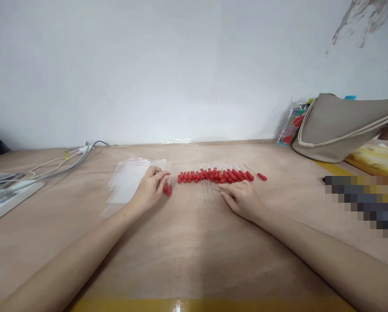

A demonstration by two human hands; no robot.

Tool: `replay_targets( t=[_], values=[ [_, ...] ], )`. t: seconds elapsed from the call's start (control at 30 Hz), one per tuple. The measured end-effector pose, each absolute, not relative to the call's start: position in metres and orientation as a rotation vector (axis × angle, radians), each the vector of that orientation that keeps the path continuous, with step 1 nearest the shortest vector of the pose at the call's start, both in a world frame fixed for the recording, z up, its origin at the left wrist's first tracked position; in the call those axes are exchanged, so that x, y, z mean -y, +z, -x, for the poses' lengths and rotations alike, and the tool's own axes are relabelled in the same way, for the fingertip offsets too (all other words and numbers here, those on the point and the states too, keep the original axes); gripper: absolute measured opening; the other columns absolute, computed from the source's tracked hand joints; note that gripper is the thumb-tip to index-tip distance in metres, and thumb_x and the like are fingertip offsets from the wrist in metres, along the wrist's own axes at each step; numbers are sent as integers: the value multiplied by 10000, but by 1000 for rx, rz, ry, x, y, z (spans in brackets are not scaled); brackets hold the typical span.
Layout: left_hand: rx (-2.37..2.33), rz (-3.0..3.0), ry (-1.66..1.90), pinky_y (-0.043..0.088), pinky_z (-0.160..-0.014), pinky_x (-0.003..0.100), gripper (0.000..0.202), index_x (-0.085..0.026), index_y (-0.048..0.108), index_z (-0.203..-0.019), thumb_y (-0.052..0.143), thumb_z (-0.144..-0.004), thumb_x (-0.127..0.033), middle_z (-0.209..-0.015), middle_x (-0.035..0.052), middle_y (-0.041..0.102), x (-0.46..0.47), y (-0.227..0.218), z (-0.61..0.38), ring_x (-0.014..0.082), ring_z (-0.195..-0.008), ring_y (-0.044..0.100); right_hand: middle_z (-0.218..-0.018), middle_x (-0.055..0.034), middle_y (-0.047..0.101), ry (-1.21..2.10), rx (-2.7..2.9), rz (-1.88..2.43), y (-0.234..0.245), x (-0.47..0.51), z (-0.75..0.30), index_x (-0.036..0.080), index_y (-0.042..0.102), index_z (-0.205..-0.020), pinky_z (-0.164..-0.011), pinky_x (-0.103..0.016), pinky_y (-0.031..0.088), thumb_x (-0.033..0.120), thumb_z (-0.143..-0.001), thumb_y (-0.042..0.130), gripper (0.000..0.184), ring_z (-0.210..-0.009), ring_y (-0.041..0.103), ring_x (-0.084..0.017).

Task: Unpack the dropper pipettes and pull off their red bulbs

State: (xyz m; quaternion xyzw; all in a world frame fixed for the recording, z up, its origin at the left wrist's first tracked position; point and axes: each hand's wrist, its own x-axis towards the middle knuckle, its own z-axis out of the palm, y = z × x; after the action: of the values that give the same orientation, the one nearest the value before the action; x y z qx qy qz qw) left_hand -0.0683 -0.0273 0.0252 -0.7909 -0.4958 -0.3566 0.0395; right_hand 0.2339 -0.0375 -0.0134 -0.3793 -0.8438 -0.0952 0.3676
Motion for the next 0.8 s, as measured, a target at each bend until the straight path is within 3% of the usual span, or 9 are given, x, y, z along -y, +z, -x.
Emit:
replay_targets(
  t=[0.2, 0.33, 0.47, 0.57, 0.67, 0.8],
  values=[
    [1779, 2203, -1155, 475, -702, 303, 243, -171, 601, -1003, 454, -821, -236, -844, 42, 522, 9, 19, 86, 153, -727, 549, -733, -43, 641, -150, 2188, 1193, -11, 38, -225, 147, 588, -861, -640, -284, 344, 121, -770, 420, 193, -713, 585, -171],
    [1670, 2202, -1253, 469, -701, 259, 151, -173, 610, -857, 485, -800, -235, -858, 30, 576, 12, 16, 87, 134, -722, 568, -748, -50, 627, -235, 2203, 1164, -14, 35, -218, 153, 602, -880, -680, -290, 340, 96, -755, 423, 225, -745, 568, -179],
    [1626, 2294, -1113, 456, -713, 257, 157, -190, 625, -766, 484, -801, -249, -820, 20, 629, 16, 13, 85, 153, -768, 589, -743, -58, 601, -265, 2245, 1153, -16, 37, -210, 144, 606, -870, -676, -289, 330, 118, -783, 424, 203, -734, 543, -172],
    [1637, 2386, -928, 442, -703, 264, 240, -209, 637, -727, 443, -840, -293, -794, 8, 659, 21, 12, 82, 162, -760, 603, -747, -50, 585, -209, 2295, 1150, -12, 42, -207, 152, 596, -808, -672, -286, 322, 221, -827, 451, 162, -735, 520, -162],
    [1624, 2427, -829, 437, -702, 276, 322, -218, 642, -726, 379, -880, -324, -795, 9, 666, 25, 14, 79, 171, -767, 604, -825, -63, 595, -195, 2337, 1139, -7, 48, -206, 153, 600, -819, -704, -309, 318, 395, -840, 473, 275, -787, 506, -178],
    [1534, 2371, -882, 431, -817, 322, 265, -188, 637, -888, 436, -858, -358, -926, 60, 656, 25, 18, 74, 210, -901, 587, -912, -83, 596, -164, 2379, 1133, -2, 52, -207, 160, 614, -944, -746, -345, 321, 529, -838, 425, 428, -856, 496, -205]
  ],
)
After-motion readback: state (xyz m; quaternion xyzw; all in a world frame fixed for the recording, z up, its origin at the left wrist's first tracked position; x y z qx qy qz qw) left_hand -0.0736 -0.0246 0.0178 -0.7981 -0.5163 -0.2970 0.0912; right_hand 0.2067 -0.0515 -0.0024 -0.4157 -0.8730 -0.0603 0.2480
